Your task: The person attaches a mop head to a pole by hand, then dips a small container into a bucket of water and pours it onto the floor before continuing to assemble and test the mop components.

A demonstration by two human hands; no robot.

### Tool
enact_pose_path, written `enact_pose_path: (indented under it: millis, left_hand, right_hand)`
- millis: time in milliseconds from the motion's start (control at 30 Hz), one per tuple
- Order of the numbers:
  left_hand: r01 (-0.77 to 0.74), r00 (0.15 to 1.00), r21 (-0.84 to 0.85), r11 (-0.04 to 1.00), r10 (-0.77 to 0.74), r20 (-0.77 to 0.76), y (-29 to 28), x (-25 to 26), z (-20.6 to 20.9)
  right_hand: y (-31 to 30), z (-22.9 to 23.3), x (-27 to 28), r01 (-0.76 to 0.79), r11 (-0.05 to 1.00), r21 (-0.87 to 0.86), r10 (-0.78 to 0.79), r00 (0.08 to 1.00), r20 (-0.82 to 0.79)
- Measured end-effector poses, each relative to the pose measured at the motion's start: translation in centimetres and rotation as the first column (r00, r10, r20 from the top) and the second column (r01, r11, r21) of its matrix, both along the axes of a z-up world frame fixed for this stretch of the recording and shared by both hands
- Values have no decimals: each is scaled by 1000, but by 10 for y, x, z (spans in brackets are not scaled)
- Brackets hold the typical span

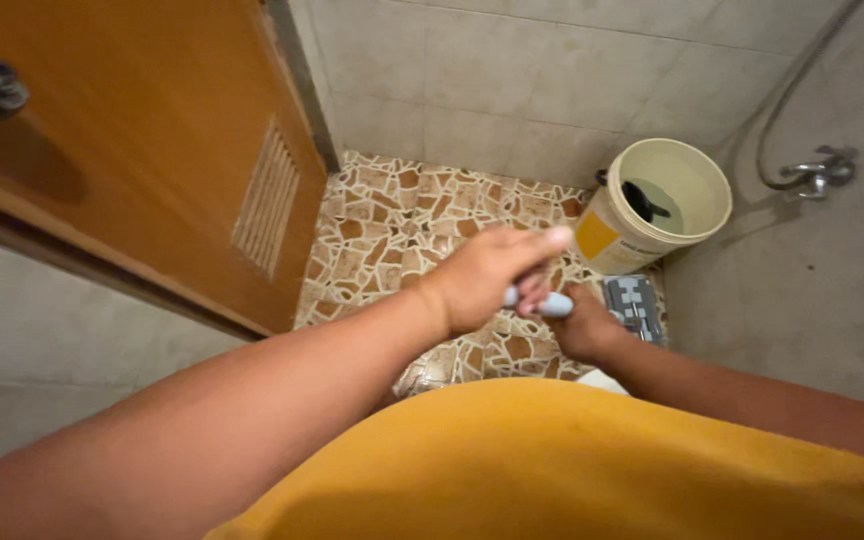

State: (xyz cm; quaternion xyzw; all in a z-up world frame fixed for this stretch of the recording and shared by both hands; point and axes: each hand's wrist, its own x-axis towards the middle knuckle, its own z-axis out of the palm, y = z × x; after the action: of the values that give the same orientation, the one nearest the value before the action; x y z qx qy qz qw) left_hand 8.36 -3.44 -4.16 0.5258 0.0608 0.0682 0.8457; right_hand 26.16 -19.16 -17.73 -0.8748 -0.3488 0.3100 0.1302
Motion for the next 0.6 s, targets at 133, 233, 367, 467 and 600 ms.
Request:
enact_pose_path:
  millis: [133, 233, 367, 467, 600]
  left_hand:
    - [-192, 981, -86, 978, 189, -46, 27, -71, 10]
    - [-355, 934, -53, 933, 352, -60, 45, -131, 32]
    - [-586, 809, -52, 809, 581, -85, 47, -178, 68]
    - [-685, 728, -61, 726, 684, -38, 37, -186, 82]
    - [-713, 672, 148, 685, 728, -136, 29, -169, 75]
  right_hand:
    - [39, -3, -46, -87, 995, -58, 89, 996, 22]
    - [73, 3, -95, -181, 983, -5, 179, 975, -132]
    - [112, 18, -137, -352, 920, 174, 379, 910, -165]
    - [138, 40, -145, -466, 877, 115, 480, 858, -181]
    - [159, 53, -116, -541, 839, -57, 516, 825, -230]
